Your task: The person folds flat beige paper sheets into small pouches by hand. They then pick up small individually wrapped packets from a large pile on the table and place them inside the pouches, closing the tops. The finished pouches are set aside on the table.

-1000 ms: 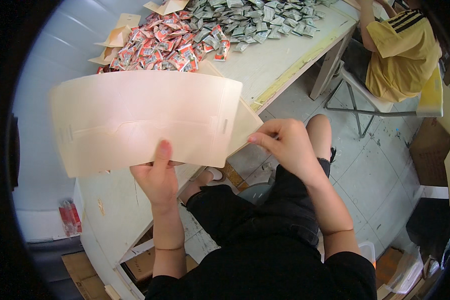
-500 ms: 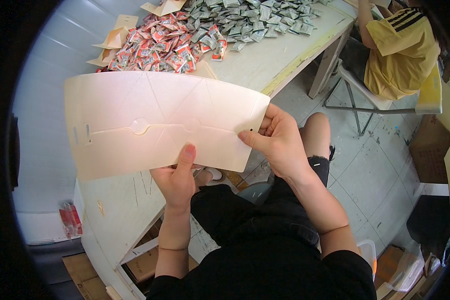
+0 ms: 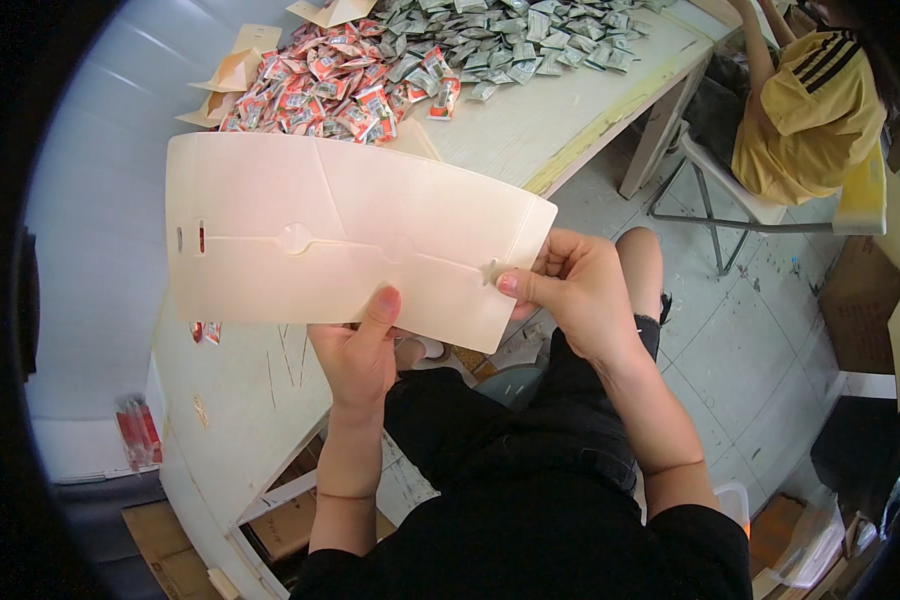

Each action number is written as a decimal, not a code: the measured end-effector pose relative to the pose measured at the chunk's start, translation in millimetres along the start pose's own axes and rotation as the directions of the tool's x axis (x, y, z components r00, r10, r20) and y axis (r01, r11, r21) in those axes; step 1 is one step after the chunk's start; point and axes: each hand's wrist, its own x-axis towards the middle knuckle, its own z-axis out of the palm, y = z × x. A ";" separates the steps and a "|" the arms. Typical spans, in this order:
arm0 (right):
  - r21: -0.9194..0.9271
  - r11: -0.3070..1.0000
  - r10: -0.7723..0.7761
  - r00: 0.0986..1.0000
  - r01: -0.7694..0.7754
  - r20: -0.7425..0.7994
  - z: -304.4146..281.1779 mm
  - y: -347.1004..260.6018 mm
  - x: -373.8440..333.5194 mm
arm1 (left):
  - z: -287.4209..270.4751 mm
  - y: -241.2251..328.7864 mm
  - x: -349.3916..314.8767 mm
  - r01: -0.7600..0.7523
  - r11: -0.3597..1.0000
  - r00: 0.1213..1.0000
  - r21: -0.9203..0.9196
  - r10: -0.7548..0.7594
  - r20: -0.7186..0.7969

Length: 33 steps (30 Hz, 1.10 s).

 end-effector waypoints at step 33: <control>-0.781 -0.057 -0.545 0.636 0.621 0.546 29.9 0.0 25.2 | -10.9 10.1 -20.5 -0.763 0.184 0.573 0.619 0.636 0.517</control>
